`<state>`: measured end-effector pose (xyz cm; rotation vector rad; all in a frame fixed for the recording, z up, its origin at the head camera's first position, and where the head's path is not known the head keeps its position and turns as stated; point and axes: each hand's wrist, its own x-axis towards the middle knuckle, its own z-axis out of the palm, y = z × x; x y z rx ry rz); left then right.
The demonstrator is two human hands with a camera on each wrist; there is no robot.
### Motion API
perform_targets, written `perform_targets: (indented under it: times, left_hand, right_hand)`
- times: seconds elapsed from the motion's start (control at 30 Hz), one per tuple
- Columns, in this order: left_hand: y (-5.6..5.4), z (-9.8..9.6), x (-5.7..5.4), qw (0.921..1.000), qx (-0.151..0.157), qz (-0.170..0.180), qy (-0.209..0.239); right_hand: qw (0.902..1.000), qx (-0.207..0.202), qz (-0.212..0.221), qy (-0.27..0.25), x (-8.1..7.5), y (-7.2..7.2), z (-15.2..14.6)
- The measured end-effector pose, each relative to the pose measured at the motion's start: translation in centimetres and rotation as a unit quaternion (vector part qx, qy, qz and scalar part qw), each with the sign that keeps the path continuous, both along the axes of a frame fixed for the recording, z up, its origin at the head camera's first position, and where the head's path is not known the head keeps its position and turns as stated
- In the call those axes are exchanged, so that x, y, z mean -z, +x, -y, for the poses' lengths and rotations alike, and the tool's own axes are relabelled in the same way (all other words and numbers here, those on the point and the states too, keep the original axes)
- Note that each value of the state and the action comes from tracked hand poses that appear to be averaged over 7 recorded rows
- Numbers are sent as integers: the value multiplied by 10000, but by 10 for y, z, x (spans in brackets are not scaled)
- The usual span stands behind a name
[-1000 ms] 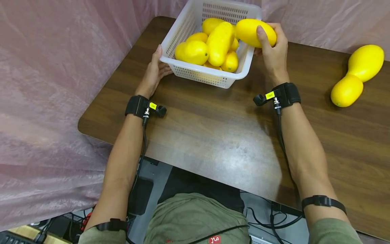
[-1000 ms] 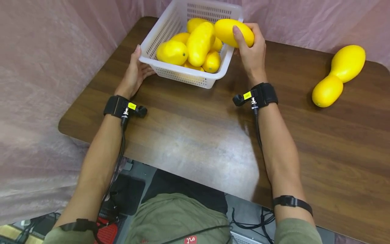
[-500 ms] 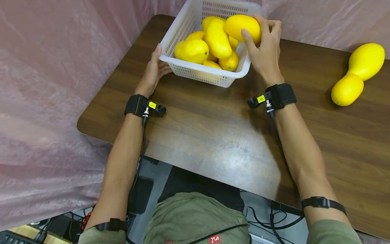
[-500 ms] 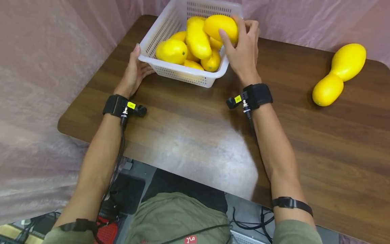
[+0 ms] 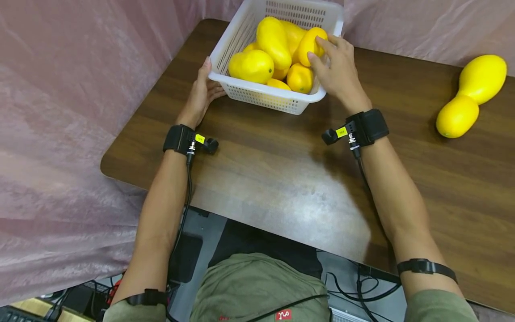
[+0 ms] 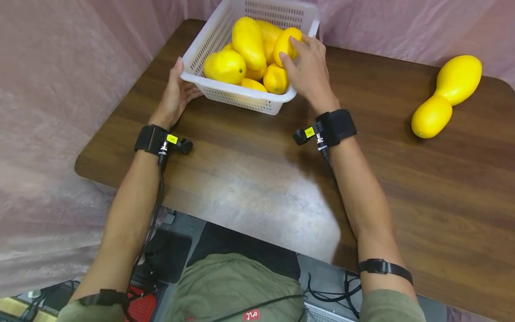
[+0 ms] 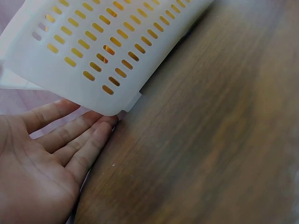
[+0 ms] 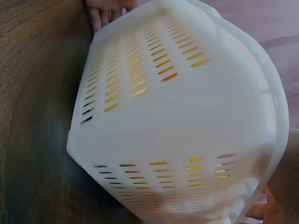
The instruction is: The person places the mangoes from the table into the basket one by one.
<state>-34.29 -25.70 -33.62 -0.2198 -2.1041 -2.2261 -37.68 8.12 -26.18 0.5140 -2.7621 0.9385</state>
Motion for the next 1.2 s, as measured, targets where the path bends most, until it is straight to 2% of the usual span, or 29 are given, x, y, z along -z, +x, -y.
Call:
perform_targets:
  times: [0.4, 0.93, 1.2]
  left_hand:
    - [-1, -4, 1, 10000, -16, 64, 19]
    - [-5, -7, 1, 9999, 81, 35, -61]
    - [-3, -8, 7, 9999, 127, -25, -11]
  right_hand:
    - [9996, 98, 203, -145, -1, -1, -6]
    - [9979, 480, 45, -428, -14, 3, -27]
    - [9960, 688, 27, -567, -23, 13, -40]
